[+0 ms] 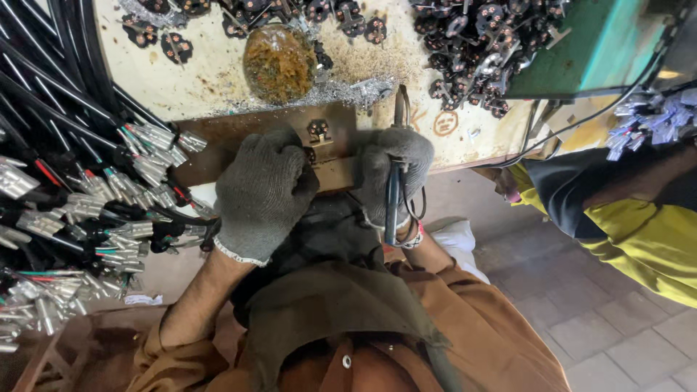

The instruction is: The person solders electrical connectors at a workbench. They hold a wire and connector in one gloved hand, apply a soldering iron to the joint, dip the iron in a flux container, and place finished connectors with a pile of completed parts on the bench.

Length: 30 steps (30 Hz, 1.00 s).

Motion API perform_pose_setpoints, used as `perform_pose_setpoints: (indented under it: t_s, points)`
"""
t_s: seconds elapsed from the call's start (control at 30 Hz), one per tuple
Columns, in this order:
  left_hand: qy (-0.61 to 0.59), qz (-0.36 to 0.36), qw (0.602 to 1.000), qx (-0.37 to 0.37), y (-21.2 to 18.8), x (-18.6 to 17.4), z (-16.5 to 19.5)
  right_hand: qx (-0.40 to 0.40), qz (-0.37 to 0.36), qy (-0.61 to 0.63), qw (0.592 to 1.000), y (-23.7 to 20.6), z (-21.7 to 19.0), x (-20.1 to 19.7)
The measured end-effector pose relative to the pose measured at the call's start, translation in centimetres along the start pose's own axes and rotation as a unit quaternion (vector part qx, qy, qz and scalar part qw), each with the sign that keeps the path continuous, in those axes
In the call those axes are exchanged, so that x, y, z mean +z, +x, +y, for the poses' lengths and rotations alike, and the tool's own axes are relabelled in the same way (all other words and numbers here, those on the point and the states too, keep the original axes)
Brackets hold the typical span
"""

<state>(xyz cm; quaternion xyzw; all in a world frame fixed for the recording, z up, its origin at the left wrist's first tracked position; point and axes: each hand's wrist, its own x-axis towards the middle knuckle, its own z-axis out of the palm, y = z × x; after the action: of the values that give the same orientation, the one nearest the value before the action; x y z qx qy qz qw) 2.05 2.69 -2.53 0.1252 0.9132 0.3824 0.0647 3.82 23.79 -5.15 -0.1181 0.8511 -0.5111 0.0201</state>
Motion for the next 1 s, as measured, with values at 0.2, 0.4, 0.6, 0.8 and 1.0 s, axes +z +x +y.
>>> perform_pose_setpoints:
  t_s: [0.2, 0.4, 0.6, 0.8, 1.0]
  points:
    - [-0.003, -0.056, 0.998, -0.011, -0.4, 0.0, -0.6, 0.079, 0.007, -0.084, 0.993, 2.0, -2.0, 1.6]
    - [-0.004, -0.046, 0.999, -0.014, -0.3, 0.2, -0.6, 0.076, 0.000, -0.105, 0.992, 2.7, -2.1, 1.4]
    - [0.007, -0.066, 0.997, -0.038, -1.1, 0.3, -0.5, -0.002, 0.036, -0.082, 0.996, 2.9, -2.9, 1.7]
    - [0.177, -0.046, 0.967, -0.178, -4.7, -0.6, -0.7, 0.107, -0.001, -0.092, 0.990, 1.4, -1.5, 1.6]
    - [0.096, 0.001, 0.994, -0.046, 2.8, -7.2, 6.5, 0.337, 0.263, 0.591, 0.684, -0.8, 2.7, 1.1]
